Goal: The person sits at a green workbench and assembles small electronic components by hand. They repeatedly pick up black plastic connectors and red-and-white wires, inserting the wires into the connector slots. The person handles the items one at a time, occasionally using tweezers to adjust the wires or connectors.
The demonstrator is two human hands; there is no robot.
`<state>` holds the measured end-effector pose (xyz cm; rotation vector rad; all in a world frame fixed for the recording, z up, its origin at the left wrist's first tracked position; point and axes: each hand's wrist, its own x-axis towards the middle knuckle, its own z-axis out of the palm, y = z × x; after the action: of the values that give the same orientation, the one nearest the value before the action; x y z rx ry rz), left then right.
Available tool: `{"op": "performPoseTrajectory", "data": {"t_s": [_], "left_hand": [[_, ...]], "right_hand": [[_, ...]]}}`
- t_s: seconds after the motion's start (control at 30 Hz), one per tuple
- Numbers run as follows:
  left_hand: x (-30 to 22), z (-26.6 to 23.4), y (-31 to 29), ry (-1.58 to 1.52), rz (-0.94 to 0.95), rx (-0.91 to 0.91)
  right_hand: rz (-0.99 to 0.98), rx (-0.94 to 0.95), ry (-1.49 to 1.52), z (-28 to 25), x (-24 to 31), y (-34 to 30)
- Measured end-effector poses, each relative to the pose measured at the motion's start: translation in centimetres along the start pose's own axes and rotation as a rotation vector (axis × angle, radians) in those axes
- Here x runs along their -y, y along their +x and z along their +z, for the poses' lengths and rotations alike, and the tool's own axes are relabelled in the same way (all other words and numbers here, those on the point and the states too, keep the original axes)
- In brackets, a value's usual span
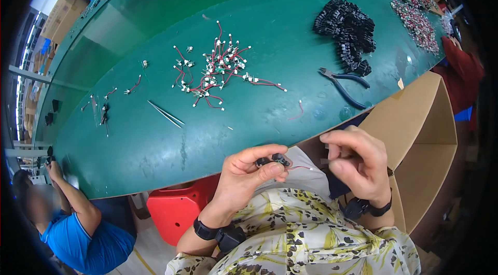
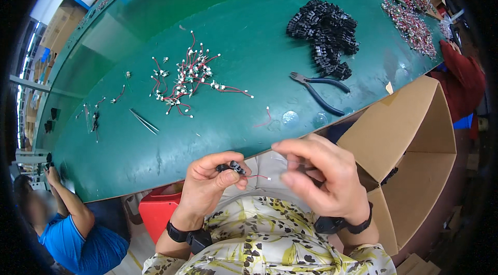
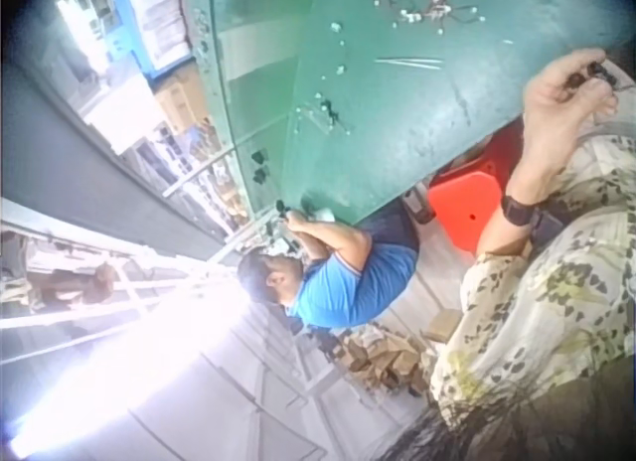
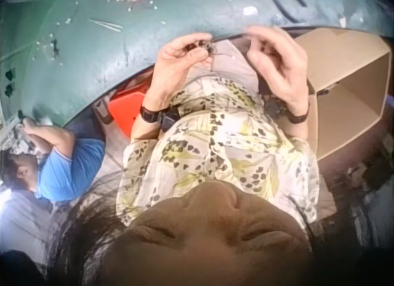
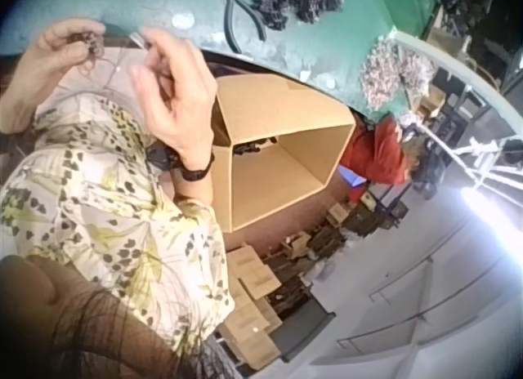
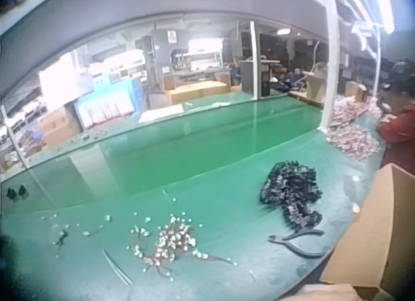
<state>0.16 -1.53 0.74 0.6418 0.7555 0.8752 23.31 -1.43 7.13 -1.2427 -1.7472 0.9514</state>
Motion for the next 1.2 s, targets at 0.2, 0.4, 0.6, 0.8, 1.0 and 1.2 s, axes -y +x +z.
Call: {"op": "performPoseTrajectory", "data": {"t_s": [0.2, 0.4, 0.6, 0.8, 1.0, 1.2], "left_hand": [[0.2, 0.5, 0.3, 0.012, 0.089, -0.023], [-0.1, 0.7, 0.6, 0.137, 0.155, 0.003], [0.0, 1.1, 0.8, 0.218, 0.235, -0.026], [0.4, 1.2, 1.0, 0.334, 0.317, -0.142], [0.0, 0.6, 0.6, 0.379, 0.362, -0.214], [-5.0, -5.9, -1.7, 0.332, 0.499, -0.634]], "right_hand": [[-0.221, 0.076, -0.392, 2.0, -0.7, 0.4], [-0.274, 0.101, -0.517, 2.3, -0.5, 0.7], [-0.241, 0.009, -0.461, 3.3, -0.9, 0.2], [-0.073, -0.082, -0.248, 5.4, -1.6, -0.1], [-0.015, 0.01, -0.091, 3.5, -0.9, 0.8], [0.039, -0.006, -0.118, 3.6, -1.4, 0.1]]}}
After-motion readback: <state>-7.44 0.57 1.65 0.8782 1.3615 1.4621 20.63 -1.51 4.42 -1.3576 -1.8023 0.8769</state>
